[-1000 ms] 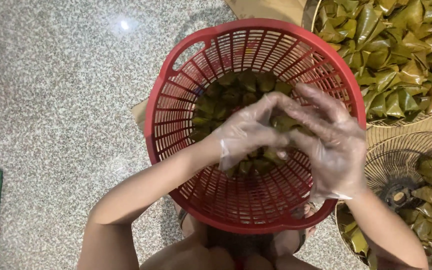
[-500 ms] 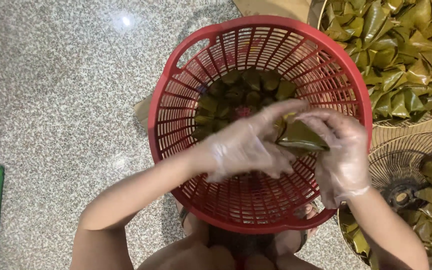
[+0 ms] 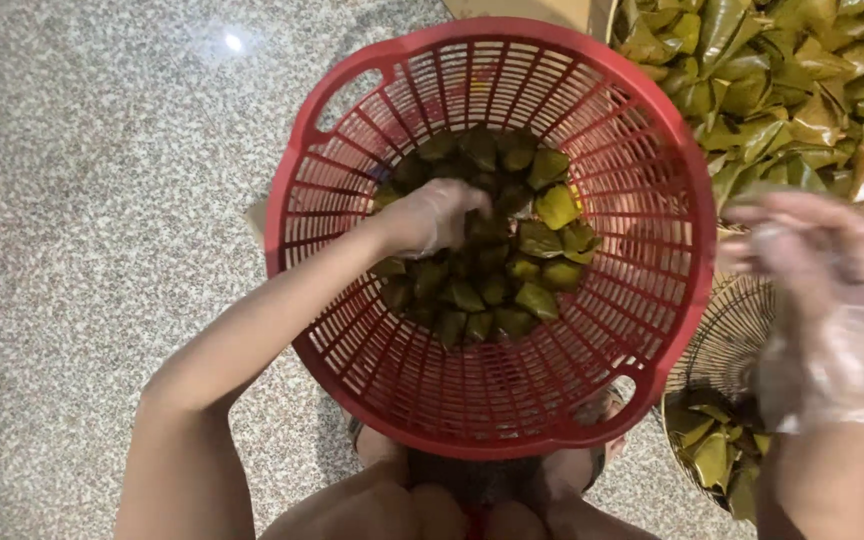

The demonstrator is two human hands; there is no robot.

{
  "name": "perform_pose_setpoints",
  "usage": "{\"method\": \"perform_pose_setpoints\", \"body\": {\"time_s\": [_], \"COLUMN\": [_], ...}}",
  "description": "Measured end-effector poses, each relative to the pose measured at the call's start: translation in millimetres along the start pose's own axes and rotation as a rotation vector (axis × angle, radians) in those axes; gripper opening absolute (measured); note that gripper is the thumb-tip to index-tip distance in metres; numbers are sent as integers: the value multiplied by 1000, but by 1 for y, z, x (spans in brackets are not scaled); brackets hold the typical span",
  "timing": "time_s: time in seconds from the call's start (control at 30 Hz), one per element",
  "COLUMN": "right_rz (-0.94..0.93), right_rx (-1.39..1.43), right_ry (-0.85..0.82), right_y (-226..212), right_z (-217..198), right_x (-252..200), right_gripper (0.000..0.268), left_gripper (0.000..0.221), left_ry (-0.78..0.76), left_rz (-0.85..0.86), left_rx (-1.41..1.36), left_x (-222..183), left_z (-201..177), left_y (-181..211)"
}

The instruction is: The person transfers leaf-wrapped items from a large woven basket into a red plastic basket. They pick up the items one by one and place them into the red basket, gradually filling it.

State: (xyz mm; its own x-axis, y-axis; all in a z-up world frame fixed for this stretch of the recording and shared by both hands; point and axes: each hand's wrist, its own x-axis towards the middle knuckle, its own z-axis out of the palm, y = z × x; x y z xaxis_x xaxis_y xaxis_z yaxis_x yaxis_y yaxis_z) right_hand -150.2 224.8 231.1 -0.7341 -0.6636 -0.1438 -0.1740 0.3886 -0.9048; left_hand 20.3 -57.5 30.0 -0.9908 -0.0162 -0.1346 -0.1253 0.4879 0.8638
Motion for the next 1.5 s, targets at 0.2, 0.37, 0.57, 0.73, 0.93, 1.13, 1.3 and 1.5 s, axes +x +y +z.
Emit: {"method": "perform_pose_setpoints", "body": {"time_s": [0.2, 0.37, 0.57, 0.73, 0.93, 1.13, 1.3, 1.5], "right_rz": [150, 320, 773, 514, 173, -355, -399, 218], "right_rx": [-177, -928, 633, 173, -207, -454, -953, -936], "right_ry": [118, -309, 124, 42, 3, -57, -506, -852], "right_y": [80, 299, 227, 244, 172, 35, 4, 40], "right_z": [-30, -33, 13, -7, -42, -37, 63, 137], "right_x": [12, -2, 19, 4, -8, -4, 50, 89], "right_gripper": [24, 31, 28, 38, 57, 68, 64, 61], "left_gripper": [18, 63, 83, 86, 81, 45, 33, 64], "left_ry": [-411, -529, -553, -563, -509, -366, -155, -231], "left_rz": [-44, -222, -208, -156, -181, 95, 188, -82], "left_rx": [567, 824, 818, 806, 712, 1019, 979, 684], "left_x": [29, 29, 32, 26, 18, 10, 8, 6], "left_z": [28, 53, 37, 59, 65, 62, 88, 64], "left_y": [-24, -32, 2, -29, -36, -48, -73, -35]}}
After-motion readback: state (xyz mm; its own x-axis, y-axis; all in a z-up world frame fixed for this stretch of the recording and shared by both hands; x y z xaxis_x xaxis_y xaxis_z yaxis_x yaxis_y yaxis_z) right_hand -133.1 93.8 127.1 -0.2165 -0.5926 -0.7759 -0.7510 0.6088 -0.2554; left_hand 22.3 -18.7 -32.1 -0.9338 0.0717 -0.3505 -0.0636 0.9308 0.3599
